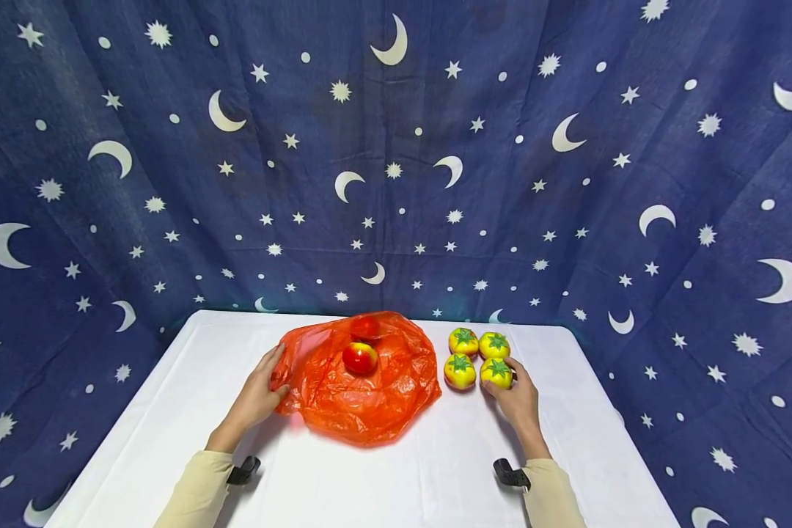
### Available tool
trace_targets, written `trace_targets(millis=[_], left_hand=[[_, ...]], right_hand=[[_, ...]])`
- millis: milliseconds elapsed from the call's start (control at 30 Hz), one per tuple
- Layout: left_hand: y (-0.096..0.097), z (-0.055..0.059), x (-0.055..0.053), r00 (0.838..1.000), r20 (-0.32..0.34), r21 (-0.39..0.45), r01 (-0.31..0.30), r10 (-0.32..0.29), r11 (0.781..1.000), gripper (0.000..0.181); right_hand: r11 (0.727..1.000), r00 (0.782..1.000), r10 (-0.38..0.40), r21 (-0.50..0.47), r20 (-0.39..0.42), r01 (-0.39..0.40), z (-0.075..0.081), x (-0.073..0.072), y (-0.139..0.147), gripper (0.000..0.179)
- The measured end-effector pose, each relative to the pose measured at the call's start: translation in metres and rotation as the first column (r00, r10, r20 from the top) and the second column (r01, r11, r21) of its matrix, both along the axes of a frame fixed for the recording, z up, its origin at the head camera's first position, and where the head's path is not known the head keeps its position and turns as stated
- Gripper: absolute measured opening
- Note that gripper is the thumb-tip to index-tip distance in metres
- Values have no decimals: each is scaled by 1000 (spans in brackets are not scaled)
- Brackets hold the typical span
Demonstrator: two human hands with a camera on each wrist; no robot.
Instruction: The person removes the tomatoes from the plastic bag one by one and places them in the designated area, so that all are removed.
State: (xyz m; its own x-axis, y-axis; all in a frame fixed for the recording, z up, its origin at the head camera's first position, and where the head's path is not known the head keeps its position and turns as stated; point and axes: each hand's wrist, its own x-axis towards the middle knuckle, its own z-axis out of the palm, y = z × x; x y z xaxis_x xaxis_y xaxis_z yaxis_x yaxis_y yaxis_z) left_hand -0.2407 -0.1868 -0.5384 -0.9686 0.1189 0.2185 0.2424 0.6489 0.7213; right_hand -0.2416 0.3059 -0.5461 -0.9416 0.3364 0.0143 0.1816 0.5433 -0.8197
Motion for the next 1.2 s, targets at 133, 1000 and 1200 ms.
trace_targets(millis=[133,1000,1200], left_hand=[[-1,-2,1,1000,1,-3,-3,3,1000,86],[-1,-3,-3,1000,2,5,-8,8,1000,86],[-1,-4,-2,1000,-9,0,-5,5,1000,86]], right_hand=[[1000,999,6,19,33,-6,-5,-4,1,74],[998,997,62,19,39,-63,-12,-14,0,71],[999,999,45,21,-10,-45,-8,-11,0,70]])
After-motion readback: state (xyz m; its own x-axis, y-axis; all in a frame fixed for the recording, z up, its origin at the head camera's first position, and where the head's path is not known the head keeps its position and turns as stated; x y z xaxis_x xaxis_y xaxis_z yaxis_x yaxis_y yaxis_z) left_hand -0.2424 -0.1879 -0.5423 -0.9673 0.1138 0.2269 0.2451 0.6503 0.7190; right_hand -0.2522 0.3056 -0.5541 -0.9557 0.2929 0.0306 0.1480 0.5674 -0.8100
